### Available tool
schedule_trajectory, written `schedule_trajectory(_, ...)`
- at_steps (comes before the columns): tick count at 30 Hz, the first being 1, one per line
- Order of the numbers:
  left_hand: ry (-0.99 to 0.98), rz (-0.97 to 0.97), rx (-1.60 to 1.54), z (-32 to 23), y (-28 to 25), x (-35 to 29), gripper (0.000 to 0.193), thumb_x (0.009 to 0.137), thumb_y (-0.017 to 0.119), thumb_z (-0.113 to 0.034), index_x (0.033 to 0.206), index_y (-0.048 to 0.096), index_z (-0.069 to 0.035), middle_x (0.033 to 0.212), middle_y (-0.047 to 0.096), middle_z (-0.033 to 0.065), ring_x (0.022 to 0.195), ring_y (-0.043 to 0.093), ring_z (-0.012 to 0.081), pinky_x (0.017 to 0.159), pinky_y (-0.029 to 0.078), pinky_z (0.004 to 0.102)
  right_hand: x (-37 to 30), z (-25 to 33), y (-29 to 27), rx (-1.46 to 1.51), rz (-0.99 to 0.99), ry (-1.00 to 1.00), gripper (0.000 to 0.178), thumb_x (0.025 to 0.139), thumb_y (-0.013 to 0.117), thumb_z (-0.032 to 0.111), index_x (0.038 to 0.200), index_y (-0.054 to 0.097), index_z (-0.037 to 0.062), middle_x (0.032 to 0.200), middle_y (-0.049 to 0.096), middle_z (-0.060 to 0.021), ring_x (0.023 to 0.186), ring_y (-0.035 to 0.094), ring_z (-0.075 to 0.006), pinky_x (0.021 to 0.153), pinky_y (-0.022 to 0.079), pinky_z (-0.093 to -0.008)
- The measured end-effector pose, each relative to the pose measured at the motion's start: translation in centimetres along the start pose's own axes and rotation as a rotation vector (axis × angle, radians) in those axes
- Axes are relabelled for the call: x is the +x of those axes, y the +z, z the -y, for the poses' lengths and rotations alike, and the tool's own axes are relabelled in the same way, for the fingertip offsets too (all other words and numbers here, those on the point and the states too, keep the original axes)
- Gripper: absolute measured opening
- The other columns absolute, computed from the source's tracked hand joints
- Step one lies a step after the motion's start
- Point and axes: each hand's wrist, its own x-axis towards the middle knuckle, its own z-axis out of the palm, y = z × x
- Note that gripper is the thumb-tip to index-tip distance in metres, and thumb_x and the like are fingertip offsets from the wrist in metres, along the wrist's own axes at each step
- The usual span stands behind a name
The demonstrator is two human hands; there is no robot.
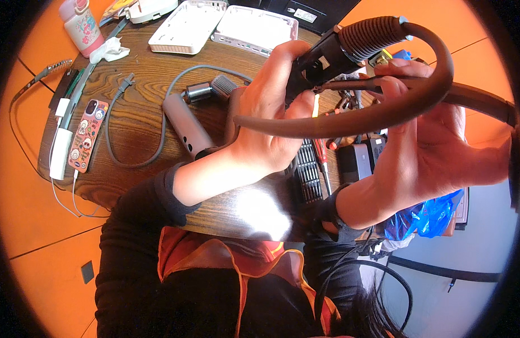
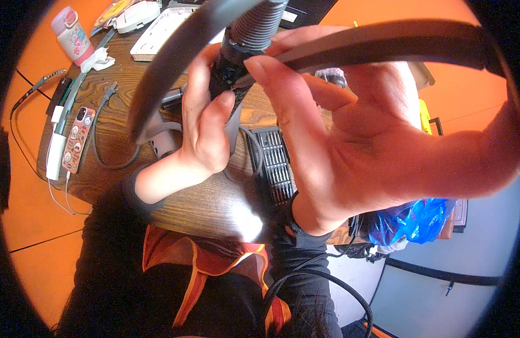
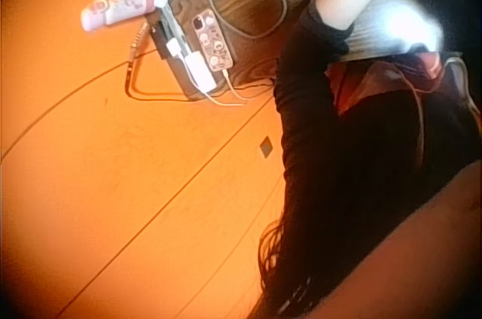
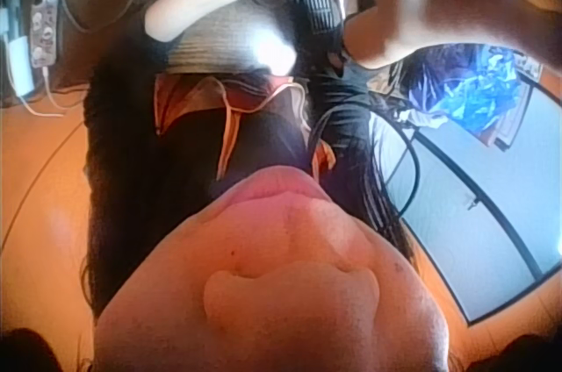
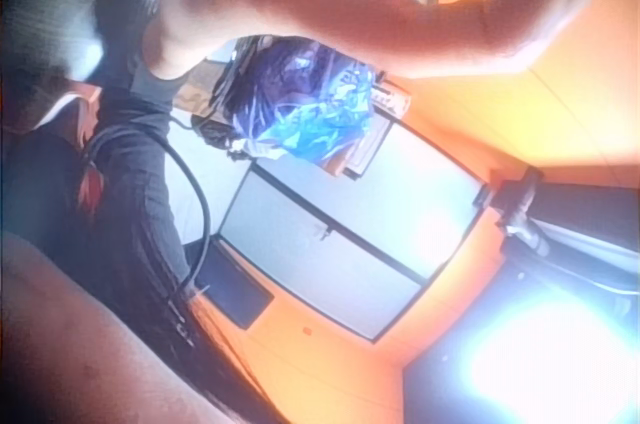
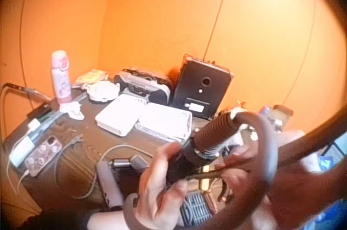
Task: The person disassembles a hair dryer by removing the handle cover and using a screwdriver to loosen internal components. They manipulate the power cord and internal parts while inspecting the device, then reassemble the handle cover.
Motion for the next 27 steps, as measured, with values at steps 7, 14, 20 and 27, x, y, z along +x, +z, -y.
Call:
schedule_trajectory(7,-0.003,0.008,-0.057,0.5,-0.2,0.0,0.037,0.078,0.043,-0.019,0.110,0.035,-0.002,0.079,0.051,0.0127,0.066,0.054,0.0210,0.059,0.042,0.0301,-0.6,0.0,1.5,0.368,-0.213,-0.004,0.074,0.077,0.049,-0.013,0.129,0.010,0.0214,0.086,0.057,-0.0243,0.066,0.060,-0.0274,0.058,0.054,-0.0339)
schedule_trajectory(14,0.038,-0.003,-0.034,0.6,-0.2,-0.1,0.039,0.082,0.045,-0.028,0.110,0.035,-0.002,0.079,0.052,0.0122,0.063,0.053,0.0199,0.056,0.041,0.0281,-0.5,0.6,1.7,0.321,-0.229,0.042,0.074,0.076,0.051,-0.012,0.129,0.011,0.0201,0.086,0.057,-0.0240,0.067,0.060,-0.0273,0.058,0.054,-0.0334)
schedule_trajectory(20,0.054,-0.012,0.003,0.4,-0.2,0.0,0.040,0.084,0.045,-0.032,0.109,0.036,-0.002,0.078,0.052,0.0118,0.062,0.053,0.0196,0.055,0.041,0.0277,-0.4,0.7,1.9,0.312,-0.238,0.048,0.075,0.075,0.053,-0.012,0.129,0.011,0.0190,0.087,0.057,-0.0238,0.067,0.060,-0.0272,0.059,0.054,-0.0330)
schedule_trajectory(27,0.051,-0.035,0.041,0.2,-0.1,0.1,0.039,0.084,0.046,-0.031,0.109,0.037,-0.002,0.077,0.052,0.0124,0.063,0.055,0.0215,0.056,0.042,0.0281,-0.2,1.0,1.8,0.304,-0.258,0.052,0.076,0.074,0.055,-0.011,0.129,0.012,0.0177,0.087,0.057,-0.0235,0.067,0.061,-0.0271,0.059,0.054,-0.0325)
